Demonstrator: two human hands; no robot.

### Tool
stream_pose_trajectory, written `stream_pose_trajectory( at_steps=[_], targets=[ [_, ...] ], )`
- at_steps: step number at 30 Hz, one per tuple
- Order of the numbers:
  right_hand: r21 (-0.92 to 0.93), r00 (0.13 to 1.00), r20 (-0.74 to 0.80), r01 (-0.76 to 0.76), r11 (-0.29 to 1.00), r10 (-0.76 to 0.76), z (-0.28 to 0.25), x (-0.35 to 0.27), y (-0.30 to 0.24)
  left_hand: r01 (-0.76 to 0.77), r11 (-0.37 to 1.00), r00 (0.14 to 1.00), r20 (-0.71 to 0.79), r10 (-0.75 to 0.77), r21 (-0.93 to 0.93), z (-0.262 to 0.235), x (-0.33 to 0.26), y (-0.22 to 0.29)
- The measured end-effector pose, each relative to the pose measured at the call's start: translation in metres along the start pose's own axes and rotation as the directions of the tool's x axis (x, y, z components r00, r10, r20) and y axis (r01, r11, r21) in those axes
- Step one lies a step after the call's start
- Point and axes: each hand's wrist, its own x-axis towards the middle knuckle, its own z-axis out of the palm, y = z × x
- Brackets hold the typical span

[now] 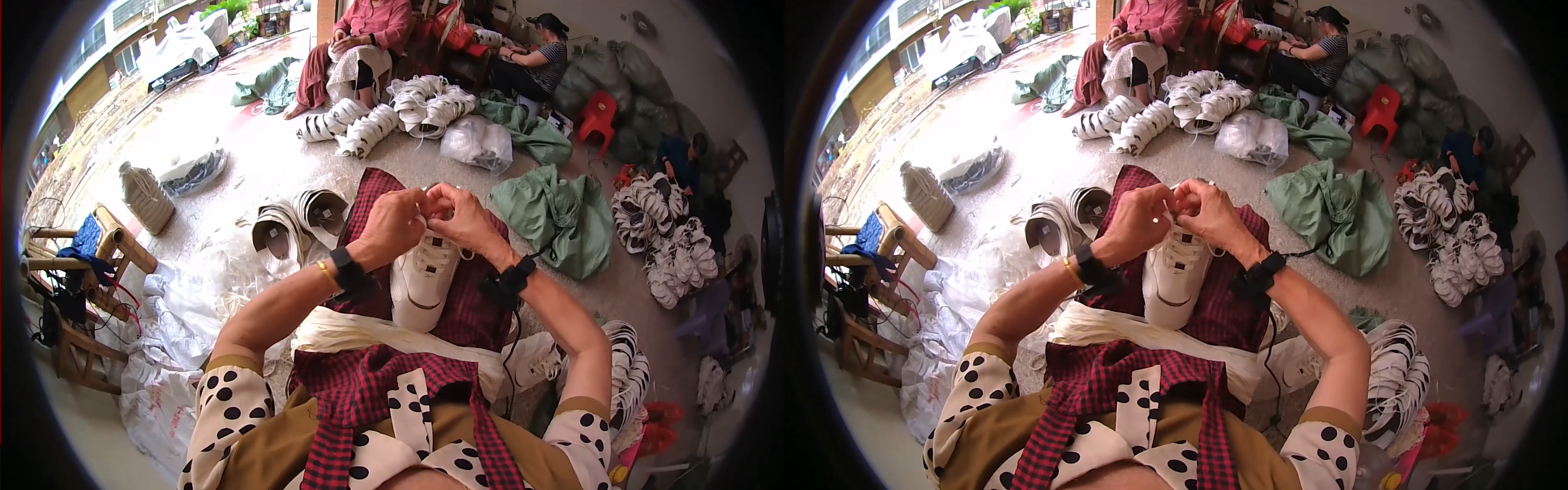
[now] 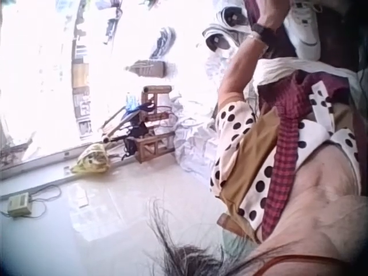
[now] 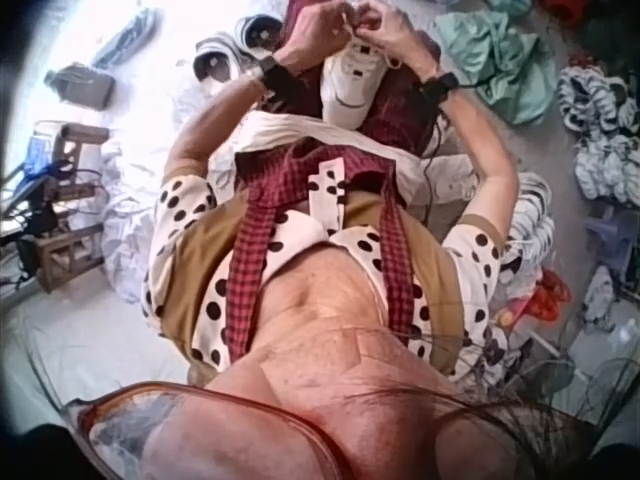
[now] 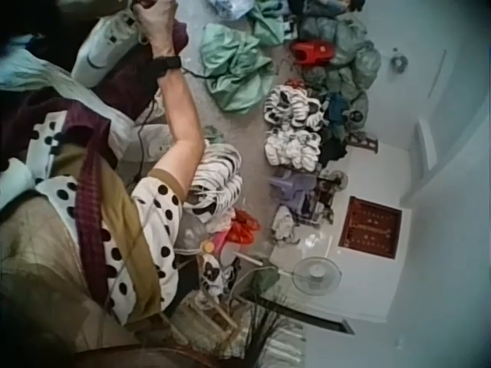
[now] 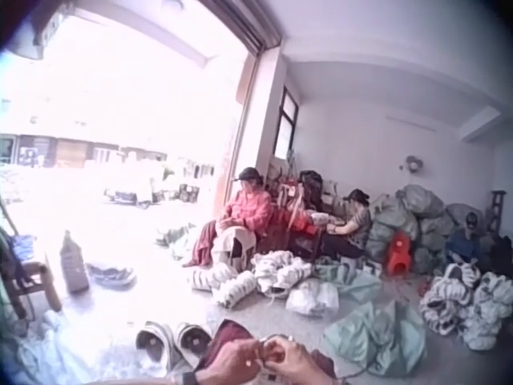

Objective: Threading and lacing white sneakers in a factory workshop environment.

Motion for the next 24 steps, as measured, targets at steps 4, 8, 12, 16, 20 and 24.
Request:
stream_pose_trajectory(
  at_steps=[4,8,12,16,20,24],
  targets=[
    [0.010,1.000,-0.005,0.014,1.000,-0.014,0.001,-0.001,-0.001,0.256,0.964,0.961,0.127,-0.245,-0.073,-0.014,0.006,0.003],
    [-0.004,0.999,-0.002,-0.036,0.999,0.036,-0.001,-0.001,-0.005,0.624,0.572,0.781,0.411,-0.470,-0.532,-0.028,0.005,-0.021],
    [0.033,1.000,0.016,-0.018,0.999,0.018,0.000,0.000,-0.008,0.619,0.643,0.775,0.487,-0.404,-0.452,-0.022,0.004,-0.024],
    [-0.347,0.977,-0.010,0.195,0.917,-0.212,-0.004,-0.004,-0.015,0.415,0.875,0.881,0.349,-0.318,-0.251,-0.025,0.000,-0.012],
    [-0.645,0.946,-0.007,0.243,0.724,-0.324,-0.044,-0.021,-0.020,0.250,0.907,0.967,0.044,-0.250,-0.340,-0.031,-0.008,-0.015],
    [-0.641,0.978,-0.046,0.128,0.757,-0.205,-0.063,-0.041,-0.004,0.341,0.911,0.937,0.159,-0.311,-0.232,-0.032,-0.015,-0.020]
  ],
)
